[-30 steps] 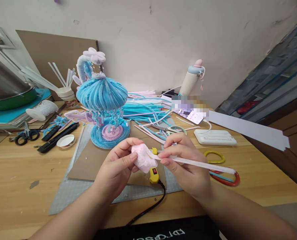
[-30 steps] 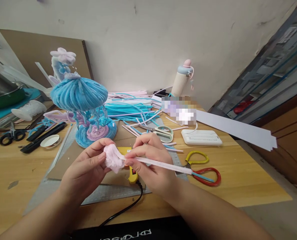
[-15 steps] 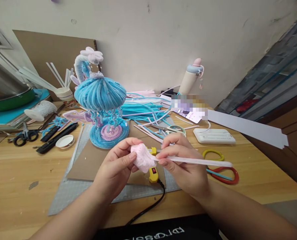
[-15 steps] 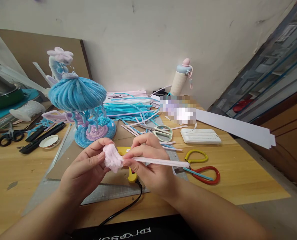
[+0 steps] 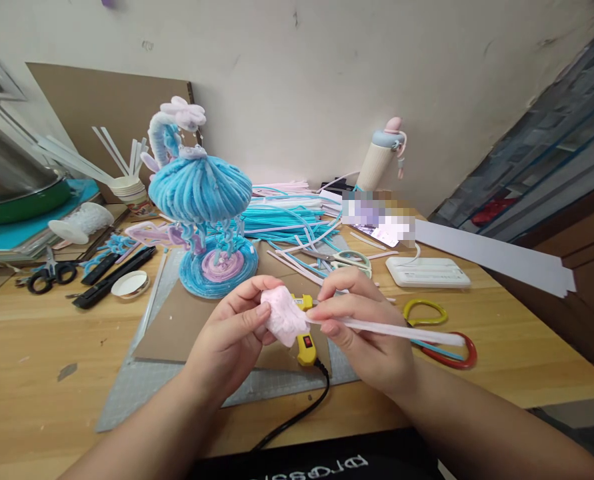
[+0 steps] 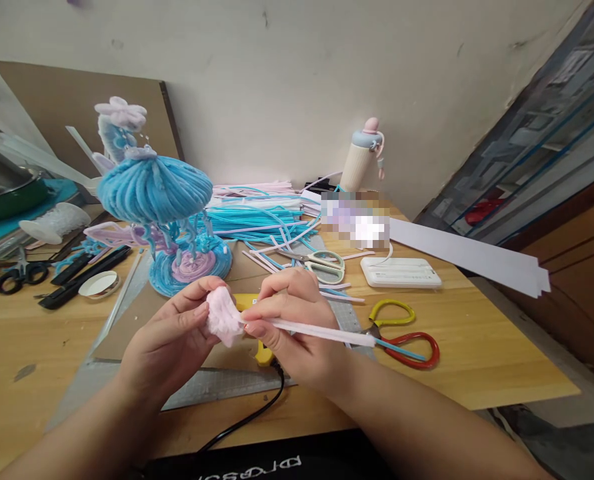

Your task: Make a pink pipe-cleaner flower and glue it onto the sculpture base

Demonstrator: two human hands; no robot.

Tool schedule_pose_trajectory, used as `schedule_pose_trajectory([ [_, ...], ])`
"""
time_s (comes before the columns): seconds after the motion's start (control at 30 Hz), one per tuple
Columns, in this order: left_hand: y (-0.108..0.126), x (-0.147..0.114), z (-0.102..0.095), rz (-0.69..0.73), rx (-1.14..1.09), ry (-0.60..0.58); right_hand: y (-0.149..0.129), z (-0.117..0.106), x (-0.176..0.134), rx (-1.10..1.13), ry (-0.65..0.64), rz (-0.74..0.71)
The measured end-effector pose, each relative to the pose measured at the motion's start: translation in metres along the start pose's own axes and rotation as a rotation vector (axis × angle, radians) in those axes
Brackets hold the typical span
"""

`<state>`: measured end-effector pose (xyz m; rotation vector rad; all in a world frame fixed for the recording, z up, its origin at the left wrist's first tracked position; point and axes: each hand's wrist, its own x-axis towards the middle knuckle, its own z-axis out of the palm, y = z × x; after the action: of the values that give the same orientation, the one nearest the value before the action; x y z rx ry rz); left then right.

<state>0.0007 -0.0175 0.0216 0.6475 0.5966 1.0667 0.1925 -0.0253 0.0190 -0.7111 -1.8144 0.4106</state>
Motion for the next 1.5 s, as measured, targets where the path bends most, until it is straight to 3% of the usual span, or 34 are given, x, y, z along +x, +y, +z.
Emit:
schedule_pose_trajectory([
  [0.43, -0.0004, 0.0001, 0.0008, -0.015, -0.013, 0.000, 0.0005, -0.0023, 0.0009, -0.086, -0.055, -0.047],
  [0.8, -0.0019, -0.0009, 0.0017, 0.083, 0.099, -0.064, 0.0021, 0.0003, 0.0015, -0.036, -0.021, -0.029],
  [1.1, -0.0066, -0.0022, -0.0009, -0.068, 0.101, -0.215, 0.0027, 0.0008, 0.0044, 0.057, -0.009, 0.007],
  [1.5, -0.0031, -0.0011, 0.0010, -0.145, 0.072, -0.177, 0.0019, -0.0018, 0.0056, 0.033, -0.042, -0.032],
])
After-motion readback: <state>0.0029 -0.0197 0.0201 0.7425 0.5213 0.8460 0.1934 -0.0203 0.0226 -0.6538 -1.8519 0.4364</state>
